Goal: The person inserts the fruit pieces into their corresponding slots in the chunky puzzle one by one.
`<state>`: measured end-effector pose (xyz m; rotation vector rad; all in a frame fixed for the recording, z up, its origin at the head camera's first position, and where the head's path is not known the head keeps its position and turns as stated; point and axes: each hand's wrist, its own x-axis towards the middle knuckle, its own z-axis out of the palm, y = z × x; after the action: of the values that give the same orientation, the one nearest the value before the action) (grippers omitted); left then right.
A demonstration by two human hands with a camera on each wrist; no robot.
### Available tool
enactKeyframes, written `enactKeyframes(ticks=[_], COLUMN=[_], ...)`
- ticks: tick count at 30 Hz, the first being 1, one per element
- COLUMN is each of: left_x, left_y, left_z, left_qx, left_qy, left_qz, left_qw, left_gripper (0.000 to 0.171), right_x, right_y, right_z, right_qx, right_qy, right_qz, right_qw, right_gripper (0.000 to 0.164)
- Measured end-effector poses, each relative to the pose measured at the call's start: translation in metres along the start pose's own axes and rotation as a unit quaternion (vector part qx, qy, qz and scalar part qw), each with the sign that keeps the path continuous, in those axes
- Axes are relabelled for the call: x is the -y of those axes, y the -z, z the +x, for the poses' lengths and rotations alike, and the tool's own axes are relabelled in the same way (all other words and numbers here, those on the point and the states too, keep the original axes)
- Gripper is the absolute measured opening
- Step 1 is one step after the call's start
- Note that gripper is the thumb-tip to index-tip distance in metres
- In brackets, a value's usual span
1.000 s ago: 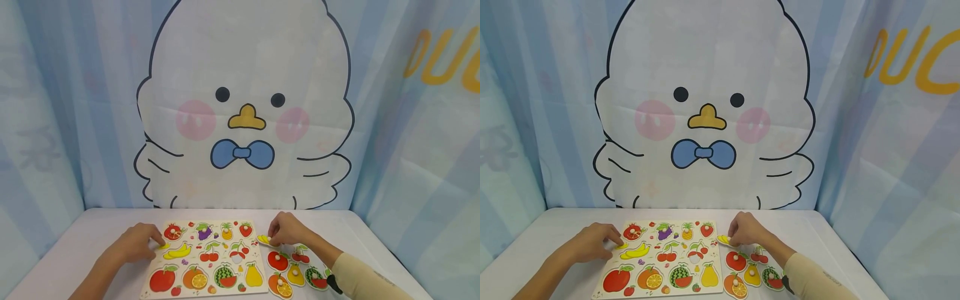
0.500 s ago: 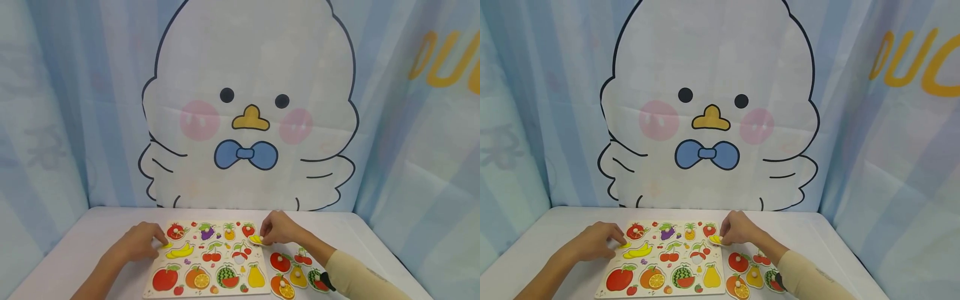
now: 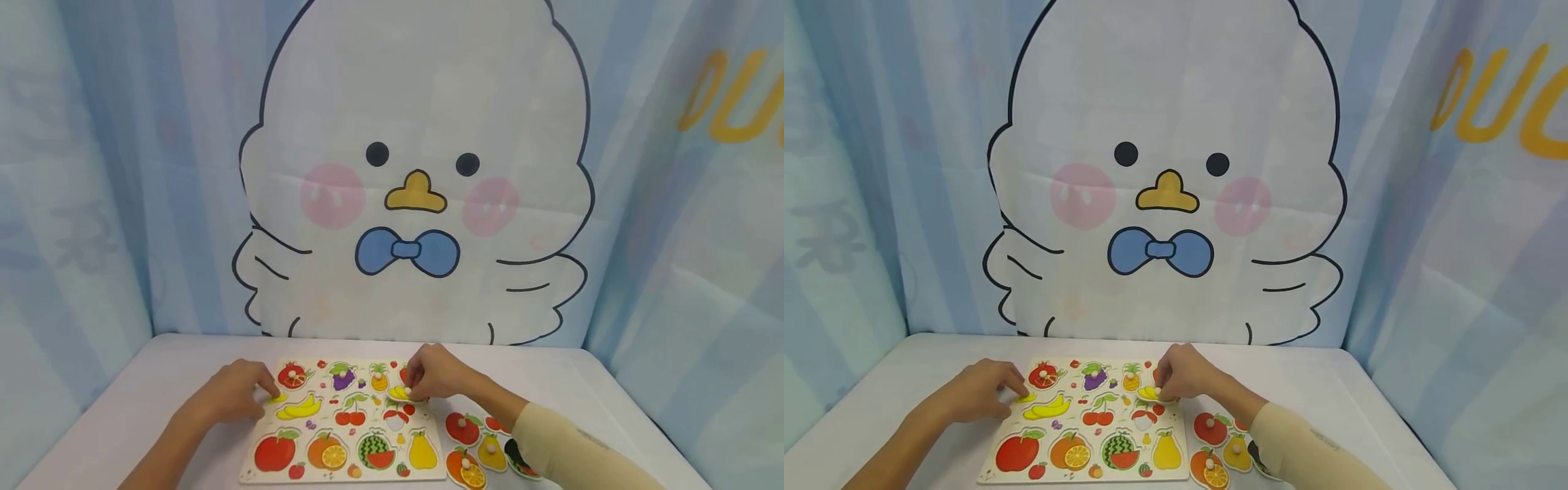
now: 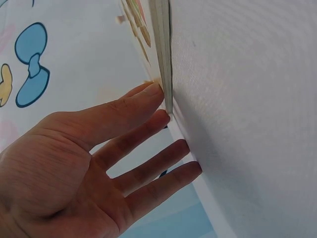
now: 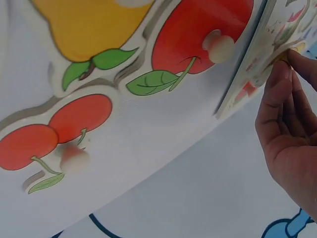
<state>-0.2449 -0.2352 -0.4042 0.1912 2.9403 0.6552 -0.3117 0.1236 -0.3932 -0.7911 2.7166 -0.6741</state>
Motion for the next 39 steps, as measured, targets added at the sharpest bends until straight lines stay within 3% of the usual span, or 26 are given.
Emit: enactKeyframes(ticks=[16, 27, 34, 39], left_x=[0.002, 0.0, 0.0, -0.001], left_y=[-0.001, -0.001, -0.001, 0.0], left_z=[0.001, 0.001, 0.0, 0.0], left_qx=[-0.006, -0.004, -0.001, -0.003], left_qy=[-0.002, 0.001, 0.006, 0.004], left_qz=[0.001, 0.001, -0.003, -0.005], left_qw=[1.0, 1.0, 1.0, 1.0], left_gripper=[0.028, 0.028, 0.029, 0.029], right_x=[0.052, 0.078, 0.097, 0.111], right_y=[-0.02, -0.039, -0.046, -0.053], right_z=[0.029, 0.047, 0.059, 0.064], right_qx=[0.039, 0.044, 0.058, 0.069], right_qy=[0.05, 0.073, 0.104, 0.099], right_qz=[-0.043, -0.058, -0.106, -0.117], right_qw=[0.997, 0.995, 0.987, 0.986], right_gripper=[0.011, 0.014, 0.012, 0.014])
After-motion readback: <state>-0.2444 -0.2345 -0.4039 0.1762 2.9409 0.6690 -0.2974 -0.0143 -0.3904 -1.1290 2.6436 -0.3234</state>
